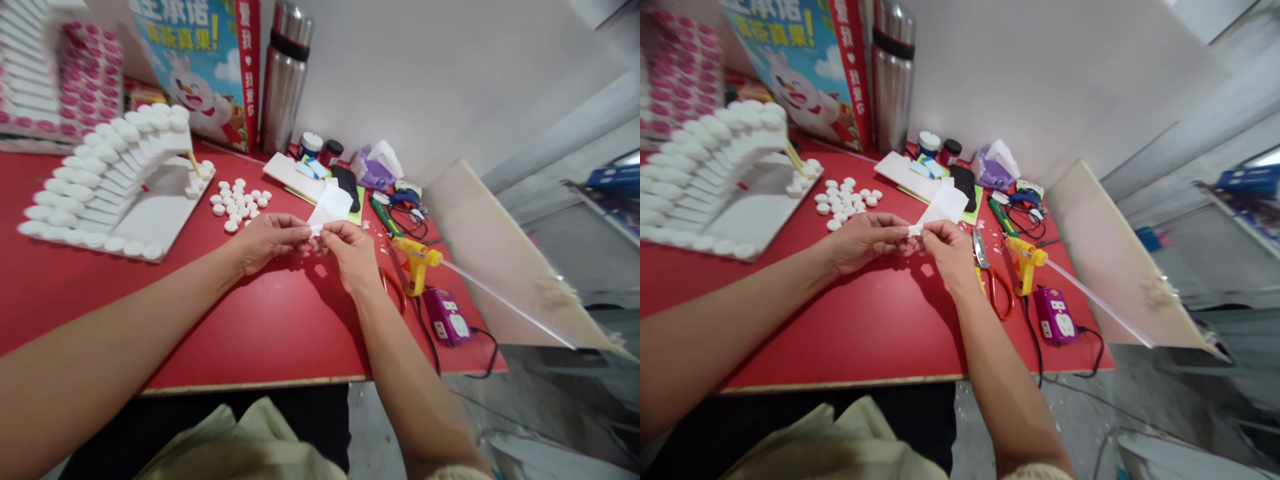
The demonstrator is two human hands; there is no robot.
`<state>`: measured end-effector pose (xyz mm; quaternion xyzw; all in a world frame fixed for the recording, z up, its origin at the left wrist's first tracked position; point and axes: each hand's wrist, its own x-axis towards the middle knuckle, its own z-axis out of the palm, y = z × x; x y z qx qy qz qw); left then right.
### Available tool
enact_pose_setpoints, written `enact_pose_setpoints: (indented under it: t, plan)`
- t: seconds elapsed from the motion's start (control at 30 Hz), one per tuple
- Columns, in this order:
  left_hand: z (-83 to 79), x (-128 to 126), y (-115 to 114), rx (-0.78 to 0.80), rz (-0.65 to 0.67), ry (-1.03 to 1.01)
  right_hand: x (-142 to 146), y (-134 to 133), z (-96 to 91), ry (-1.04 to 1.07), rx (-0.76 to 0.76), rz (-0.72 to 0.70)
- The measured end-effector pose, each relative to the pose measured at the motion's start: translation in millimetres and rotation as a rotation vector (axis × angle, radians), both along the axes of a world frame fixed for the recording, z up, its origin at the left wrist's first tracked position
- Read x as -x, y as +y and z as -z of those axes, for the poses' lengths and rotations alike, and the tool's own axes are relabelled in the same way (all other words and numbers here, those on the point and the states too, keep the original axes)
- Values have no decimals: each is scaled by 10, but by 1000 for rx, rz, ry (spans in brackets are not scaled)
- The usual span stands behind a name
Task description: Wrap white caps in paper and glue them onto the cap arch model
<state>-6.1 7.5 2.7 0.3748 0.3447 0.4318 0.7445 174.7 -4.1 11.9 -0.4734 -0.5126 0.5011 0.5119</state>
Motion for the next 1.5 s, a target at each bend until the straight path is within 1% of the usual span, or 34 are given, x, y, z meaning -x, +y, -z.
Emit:
enact_pose_setpoints:
  t: [0.13, 0.3, 0.47, 0.57, 0.67, 0.77, 0.87, 1.0, 1.07, 1.13, 1.27, 1.37, 1.43, 1.5]
  plan:
    - [-19, -1, -12, 46, -1, -34, 0, -15, -19, -123, -113, 5]
    - [-19, -22, -22, 30, -16, -40, -10, -28, -22, -191, -169, -13]
    - [1, -50, -32, -47, -45, -35, -2, -57, -51, -255, -198, -12]
    - [17, -54, -31, -95, -52, -28, -4, -73, -71, -274, -240, -25]
    - [29, -47, -27, -149, -64, -20, -11, -84, -79, -348, -292, -24]
    - [16, -36, -34, -198, -75, 33, -16, -94, -72, -386, -339, -39]
    - [-14, -35, -50, -262, -116, 118, -19, -100, -61, -419, -374, -61]
    - [-33, -54, -66, -366, -185, 197, -30, -99, -49, -532, -506, -49]
    - [-37, -64, -71, -385, -203, 224, -40, -98, -45, -591, -577, -46]
    - [-44, -71, -76, -383, -216, 246, -52, -100, -40, -646, -615, -46]
    - [-57, -70, -72, -375, -231, 266, -70, -105, -31, -705, -649, -48]
    - [-38, -57, -55, -402, -233, 276, -70, -105, -40, -701, -667, -40]
    - [-13, -43, -43, -443, -215, 293, -67, -102, -57, -641, -630, -42]
    - [13, -29, -36, -494, -191, 321, -65, -99, -76, -557, -549, -52]
